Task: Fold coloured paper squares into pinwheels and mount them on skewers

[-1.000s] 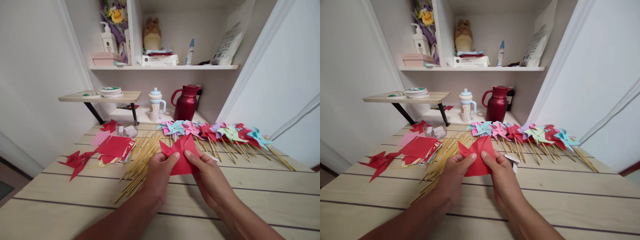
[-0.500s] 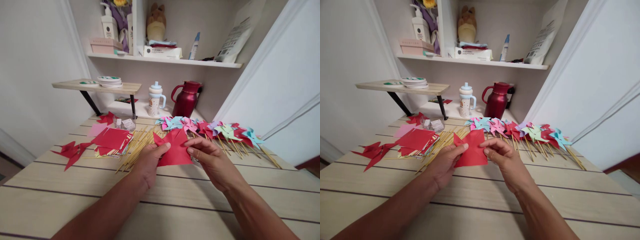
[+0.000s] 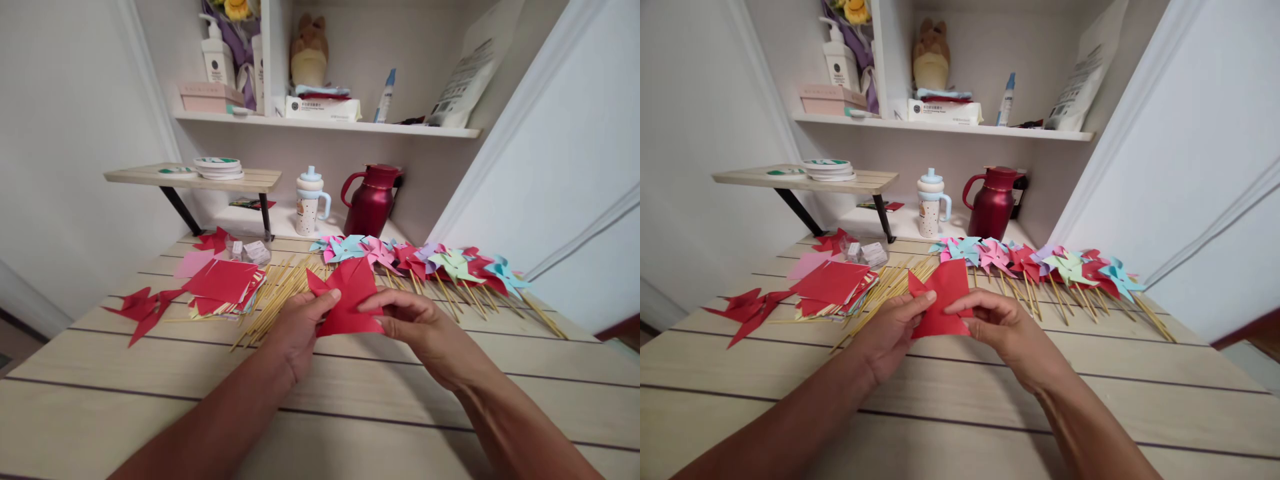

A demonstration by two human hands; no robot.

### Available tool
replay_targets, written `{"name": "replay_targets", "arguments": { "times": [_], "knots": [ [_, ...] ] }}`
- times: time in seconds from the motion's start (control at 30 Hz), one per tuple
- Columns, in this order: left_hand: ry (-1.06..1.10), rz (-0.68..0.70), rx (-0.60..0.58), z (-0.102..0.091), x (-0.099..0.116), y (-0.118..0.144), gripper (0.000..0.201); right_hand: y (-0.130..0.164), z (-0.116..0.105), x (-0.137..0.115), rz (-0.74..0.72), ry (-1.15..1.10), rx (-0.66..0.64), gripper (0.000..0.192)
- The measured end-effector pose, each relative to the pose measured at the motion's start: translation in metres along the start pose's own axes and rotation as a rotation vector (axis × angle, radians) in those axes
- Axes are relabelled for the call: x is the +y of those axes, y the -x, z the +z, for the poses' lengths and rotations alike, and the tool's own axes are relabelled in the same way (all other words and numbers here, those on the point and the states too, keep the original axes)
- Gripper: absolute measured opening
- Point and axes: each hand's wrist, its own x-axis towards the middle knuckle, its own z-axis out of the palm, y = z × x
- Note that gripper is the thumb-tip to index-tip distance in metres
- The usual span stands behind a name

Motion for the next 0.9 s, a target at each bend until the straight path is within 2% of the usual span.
{"name": "replay_targets", "arguments": {
  "times": [0.1,0.37,0.63,0.9],
  "knots": [
    [-0.020,0.006,0.031,0.000,-0.003,0.001,0.026,0.000,0.002,-0.001,0.003,-0.012,-0.008,0.015],
    [-0.118,0.111,0.068,0.001,-0.012,0.002,0.030,-0.003,0.007,0.001,0.033,0.078,0.134,0.019],
    [-0.053,0.093,0.035,-0.001,-0.015,0.000,0.029,-0.001,0.008,0.002,-0.004,0.122,0.082,0.011],
    [-0.050,0.093,0.024,0.000,-0.017,-0.001,0.028,-0.001,0.012,0.000,0.014,0.210,0.082,0.020]
  ]
}}
